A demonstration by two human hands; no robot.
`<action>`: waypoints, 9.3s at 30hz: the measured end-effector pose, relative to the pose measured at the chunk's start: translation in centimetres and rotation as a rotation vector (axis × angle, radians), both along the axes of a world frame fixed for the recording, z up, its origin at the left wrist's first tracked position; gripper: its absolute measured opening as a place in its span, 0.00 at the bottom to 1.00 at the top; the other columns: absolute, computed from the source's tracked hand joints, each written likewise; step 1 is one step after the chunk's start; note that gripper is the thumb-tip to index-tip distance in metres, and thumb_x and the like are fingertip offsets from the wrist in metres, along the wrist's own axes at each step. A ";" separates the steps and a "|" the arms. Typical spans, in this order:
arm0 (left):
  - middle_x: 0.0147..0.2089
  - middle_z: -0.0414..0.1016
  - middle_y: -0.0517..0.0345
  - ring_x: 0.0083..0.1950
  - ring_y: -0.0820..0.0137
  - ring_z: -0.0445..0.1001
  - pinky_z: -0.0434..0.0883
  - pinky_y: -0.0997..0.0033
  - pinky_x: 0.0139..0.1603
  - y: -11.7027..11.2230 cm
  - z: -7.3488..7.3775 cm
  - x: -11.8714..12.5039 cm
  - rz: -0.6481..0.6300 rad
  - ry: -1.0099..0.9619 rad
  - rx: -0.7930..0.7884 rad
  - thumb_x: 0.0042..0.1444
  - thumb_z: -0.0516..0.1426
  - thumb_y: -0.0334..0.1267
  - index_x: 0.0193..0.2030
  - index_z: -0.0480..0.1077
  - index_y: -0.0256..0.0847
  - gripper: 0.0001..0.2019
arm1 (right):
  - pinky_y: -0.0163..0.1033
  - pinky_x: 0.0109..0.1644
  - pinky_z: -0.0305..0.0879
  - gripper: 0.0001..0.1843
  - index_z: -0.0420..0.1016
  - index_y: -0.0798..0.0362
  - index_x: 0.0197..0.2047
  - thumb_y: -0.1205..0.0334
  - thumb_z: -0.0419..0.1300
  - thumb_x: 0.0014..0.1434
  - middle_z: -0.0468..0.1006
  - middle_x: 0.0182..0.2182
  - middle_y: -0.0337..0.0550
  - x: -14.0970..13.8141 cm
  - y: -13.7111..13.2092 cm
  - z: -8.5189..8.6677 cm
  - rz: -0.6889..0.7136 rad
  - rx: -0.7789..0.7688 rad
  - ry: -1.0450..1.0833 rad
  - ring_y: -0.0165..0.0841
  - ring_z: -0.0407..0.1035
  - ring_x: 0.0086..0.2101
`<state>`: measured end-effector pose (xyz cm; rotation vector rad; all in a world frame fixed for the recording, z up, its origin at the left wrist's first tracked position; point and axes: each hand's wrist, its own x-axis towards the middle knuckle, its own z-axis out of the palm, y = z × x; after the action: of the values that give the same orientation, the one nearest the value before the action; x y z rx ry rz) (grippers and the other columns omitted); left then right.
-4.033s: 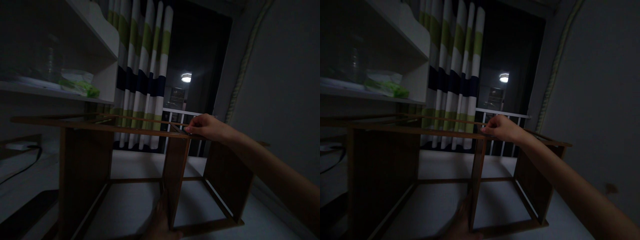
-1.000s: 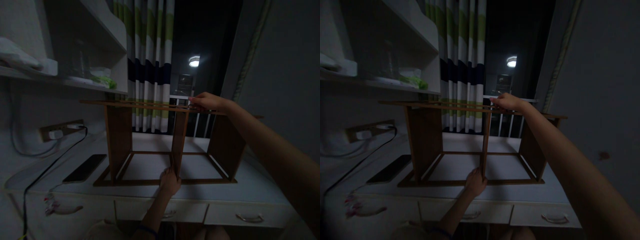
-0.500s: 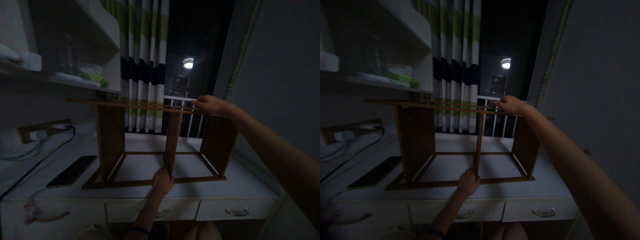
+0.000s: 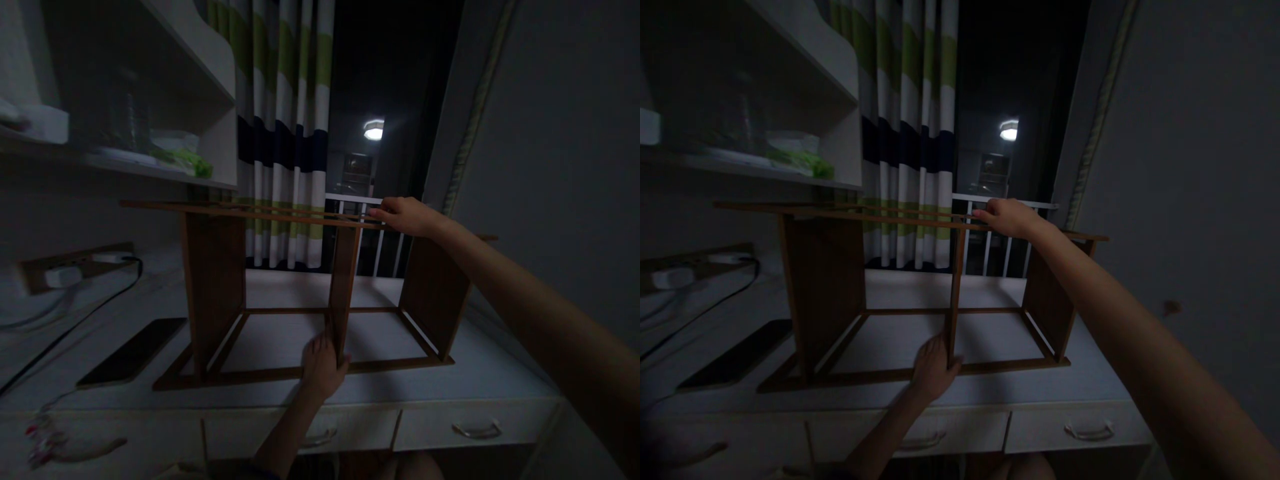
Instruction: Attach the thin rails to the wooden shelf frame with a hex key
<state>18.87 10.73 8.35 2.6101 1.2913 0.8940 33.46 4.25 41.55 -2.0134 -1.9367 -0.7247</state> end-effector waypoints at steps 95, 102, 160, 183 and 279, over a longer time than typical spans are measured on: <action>0.31 0.74 0.64 0.34 0.69 0.67 0.58 0.68 0.36 -0.5 26.8 -0.4 -0.194 -0.438 0.886 0.56 0.53 0.36 0.35 0.68 0.41 0.04 | 0.29 0.19 0.46 0.17 0.73 0.58 0.26 0.53 0.54 0.55 0.59 0.14 0.31 -3.7 4.5 1.3 0.540 0.079 1.030 0.21 0.50 0.17; 0.29 0.71 0.63 0.32 0.67 0.65 0.55 0.65 0.33 0.1 27.9 -0.9 -0.111 -0.334 0.724 0.55 0.53 0.35 0.29 0.68 0.42 0.06 | 0.31 0.24 0.50 0.20 0.72 0.57 0.26 0.51 0.51 0.58 0.63 0.17 0.34 -2.9 5.8 1.1 0.546 0.151 0.777 0.23 0.55 0.21; 0.25 0.67 0.60 0.31 0.67 0.62 0.53 0.65 0.32 0.0 26.8 0.6 0.000 -0.496 0.561 0.51 0.57 0.33 0.21 0.68 0.40 0.08 | 0.30 0.31 0.60 0.06 0.68 0.52 0.31 0.68 0.51 0.56 0.70 0.26 0.33 -3.6 -0.9 -0.3 0.553 0.045 0.408 0.23 0.65 0.28; 0.27 0.69 0.63 0.33 0.68 0.64 0.54 0.64 0.37 0.0 27.1 1.2 0.037 -0.551 0.506 0.49 0.58 0.35 0.24 0.70 0.44 0.05 | 0.32 0.40 0.67 0.12 0.73 0.50 0.43 0.58 0.52 0.60 0.76 0.38 0.39 2.1 -0.1 1.5 0.488 -0.203 0.444 0.28 0.70 0.37; 0.28 0.68 0.63 0.34 0.69 0.62 0.55 0.66 0.39 -0.4 26.5 1.5 0.034 -0.613 0.491 0.51 0.57 0.34 0.25 0.70 0.43 0.05 | 0.31 0.29 0.60 0.12 0.68 0.53 0.30 0.53 0.55 0.56 0.71 0.26 0.36 2.9 0.2 1.8 0.385 -0.278 0.425 0.26 0.65 0.27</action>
<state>20.42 10.33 34.85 2.2796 1.0343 2.0255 36.35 4.45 43.38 -1.6679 -2.1391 0.0646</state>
